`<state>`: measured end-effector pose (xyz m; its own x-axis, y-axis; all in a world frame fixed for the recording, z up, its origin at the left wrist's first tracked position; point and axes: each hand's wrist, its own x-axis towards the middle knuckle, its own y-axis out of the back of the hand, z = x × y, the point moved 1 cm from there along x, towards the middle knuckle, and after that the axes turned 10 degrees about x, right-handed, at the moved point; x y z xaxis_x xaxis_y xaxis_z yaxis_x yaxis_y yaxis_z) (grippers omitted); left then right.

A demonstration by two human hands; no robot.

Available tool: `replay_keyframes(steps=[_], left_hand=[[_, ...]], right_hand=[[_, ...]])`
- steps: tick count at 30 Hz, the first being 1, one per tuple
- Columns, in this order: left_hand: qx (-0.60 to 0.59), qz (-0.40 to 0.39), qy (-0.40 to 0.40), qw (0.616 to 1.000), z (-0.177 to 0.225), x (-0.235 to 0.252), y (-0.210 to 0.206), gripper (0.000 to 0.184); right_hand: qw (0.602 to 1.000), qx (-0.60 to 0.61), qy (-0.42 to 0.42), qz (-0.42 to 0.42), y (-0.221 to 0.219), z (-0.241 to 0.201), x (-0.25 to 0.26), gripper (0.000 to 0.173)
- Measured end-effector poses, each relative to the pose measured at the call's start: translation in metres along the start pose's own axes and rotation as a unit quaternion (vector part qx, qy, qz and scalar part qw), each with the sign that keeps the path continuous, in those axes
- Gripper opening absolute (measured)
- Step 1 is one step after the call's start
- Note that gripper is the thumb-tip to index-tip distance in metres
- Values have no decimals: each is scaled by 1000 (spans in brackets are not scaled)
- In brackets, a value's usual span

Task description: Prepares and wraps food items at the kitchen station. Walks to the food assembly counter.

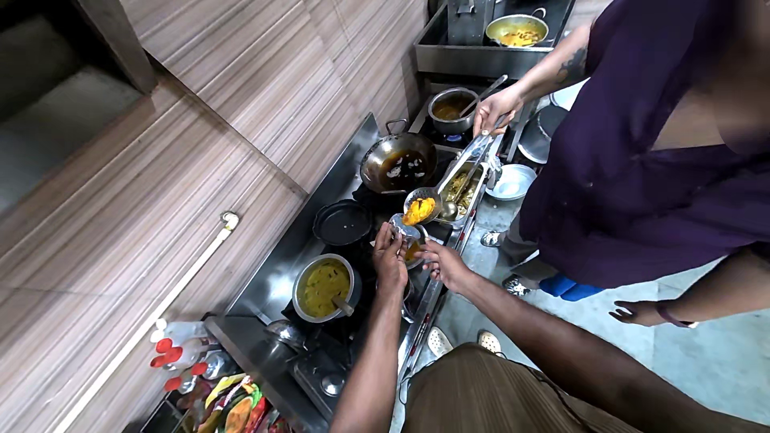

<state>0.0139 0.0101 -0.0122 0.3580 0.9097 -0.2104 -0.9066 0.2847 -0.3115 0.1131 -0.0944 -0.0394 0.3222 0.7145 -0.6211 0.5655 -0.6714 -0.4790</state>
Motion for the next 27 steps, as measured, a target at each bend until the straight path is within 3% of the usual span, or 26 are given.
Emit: replay_keyframes(steps=[4, 12, 22, 27], left_hand=[[3, -16, -2, 1000, -4, 4, -3, 54], [-1, -23, 11, 1000, -1, 8, -1, 54], [-2, -42, 21, 999, 3, 17, -2, 54], [64, -97, 17, 993, 21, -17, 3, 61]], right_hand=[[998, 62, -2, -27, -9, 2, 14, 54], [990, 135, 27, -29, -17, 12, 17, 34], [993, 114, 30, -11, -21, 11, 10, 34], [997, 9, 65, 28, 12, 21, -7, 30]])
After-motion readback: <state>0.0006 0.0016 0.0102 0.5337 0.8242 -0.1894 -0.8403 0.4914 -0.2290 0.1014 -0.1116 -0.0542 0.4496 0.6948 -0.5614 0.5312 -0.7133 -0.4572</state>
